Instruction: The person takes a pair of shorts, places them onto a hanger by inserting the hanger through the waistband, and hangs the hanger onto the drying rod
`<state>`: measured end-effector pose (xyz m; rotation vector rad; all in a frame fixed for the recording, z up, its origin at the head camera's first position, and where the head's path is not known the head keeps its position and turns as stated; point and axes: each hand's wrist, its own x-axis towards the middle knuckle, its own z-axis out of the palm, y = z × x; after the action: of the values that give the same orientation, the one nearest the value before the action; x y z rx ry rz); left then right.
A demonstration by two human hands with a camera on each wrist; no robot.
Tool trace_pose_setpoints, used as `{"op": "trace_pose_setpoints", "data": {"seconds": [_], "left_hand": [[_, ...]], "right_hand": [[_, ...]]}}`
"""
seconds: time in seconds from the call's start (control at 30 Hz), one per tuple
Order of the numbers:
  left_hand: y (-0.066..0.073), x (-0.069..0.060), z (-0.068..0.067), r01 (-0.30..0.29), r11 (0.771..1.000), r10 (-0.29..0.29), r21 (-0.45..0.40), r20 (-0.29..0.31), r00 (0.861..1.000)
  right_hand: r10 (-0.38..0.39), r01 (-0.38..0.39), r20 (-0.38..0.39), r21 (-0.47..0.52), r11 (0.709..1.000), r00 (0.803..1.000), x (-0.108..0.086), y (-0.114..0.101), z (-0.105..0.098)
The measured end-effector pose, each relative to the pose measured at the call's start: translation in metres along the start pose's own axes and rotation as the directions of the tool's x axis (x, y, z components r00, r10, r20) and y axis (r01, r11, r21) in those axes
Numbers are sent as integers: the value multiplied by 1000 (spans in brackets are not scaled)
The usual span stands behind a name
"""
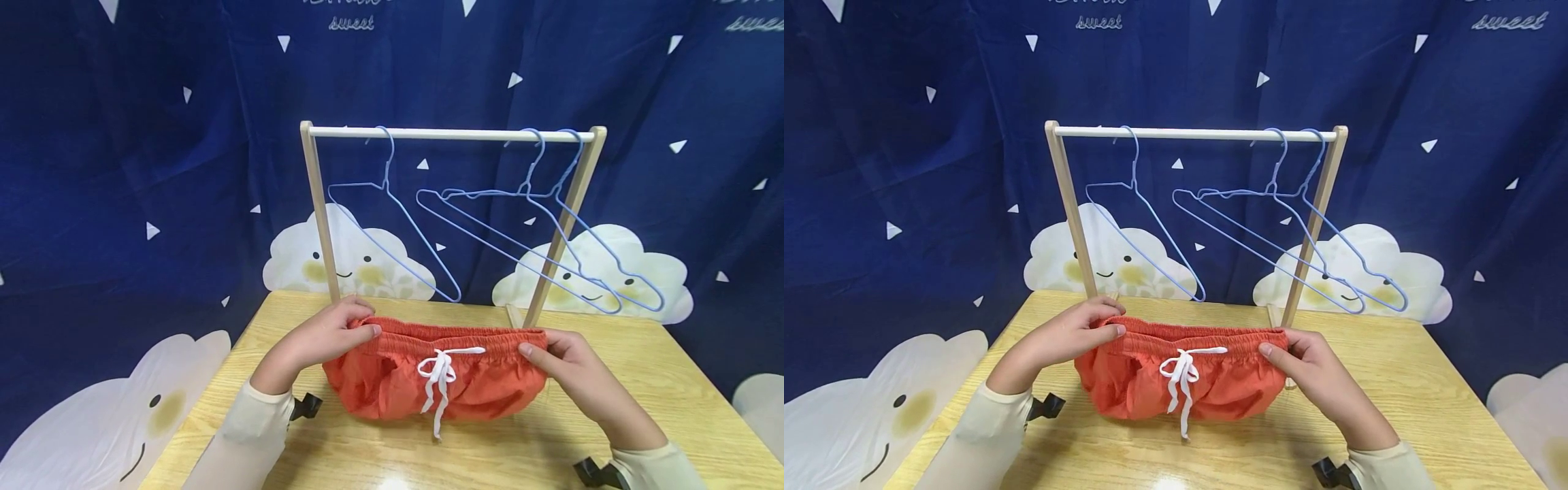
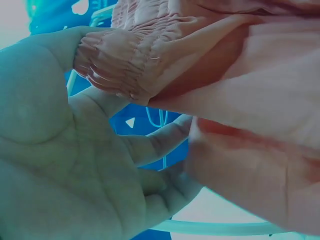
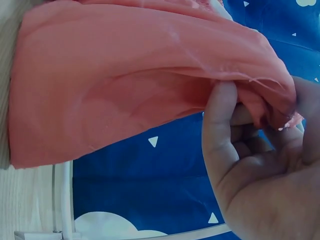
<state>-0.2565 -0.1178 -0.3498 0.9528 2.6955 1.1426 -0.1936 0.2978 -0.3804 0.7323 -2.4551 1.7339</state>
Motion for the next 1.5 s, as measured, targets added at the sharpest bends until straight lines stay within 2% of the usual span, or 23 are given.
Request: {"op": "trace_pose_setpoints", "data": {"seconds": [0.17,0.43,0.73,0.8,0.87,1.0,1.13,1.27,1.37,1.5], "left_hand": [[0,-1,-1,22,1000,-22,-14,-18,1000],[2,0,-2,-3,996,4,-93,6,1000],[2,1,-2,-40,989,44,-141,27,999],[2,2,-2,-37,984,38,-173,-1,999],[1,3,-2,-22,980,11,-198,-57,998],[1,5,0,5,965,-50,-263,-166,985],[4,6,4,2,944,-64,-329,-178,982],[4,5,5,-22,953,-26,-302,-154,988],[3,5,3,-74,966,43,-248,-131,990],[2,4,0,-121,968,106,-221,-79,991]], "right_hand": [[4,-4,-27,0,1000,1000,0,0,1],[29,-28,-53,30,999,998,-1,0,0],[28,-21,-94,82,996,995,0,2,0],[30,-21,-100,92,996,995,0,2,0],[31,-20,-102,100,995,994,0,3,0],[23,-14,-92,97,995,995,0,3,1],[32,-25,-83,84,996,996,0,2,4],[57,-50,-87,85,995,995,0,2,5],[80,-71,-105,90,993,991,0,3,5],[93,-78,-126,121,990,988,-1,5,4]]}}
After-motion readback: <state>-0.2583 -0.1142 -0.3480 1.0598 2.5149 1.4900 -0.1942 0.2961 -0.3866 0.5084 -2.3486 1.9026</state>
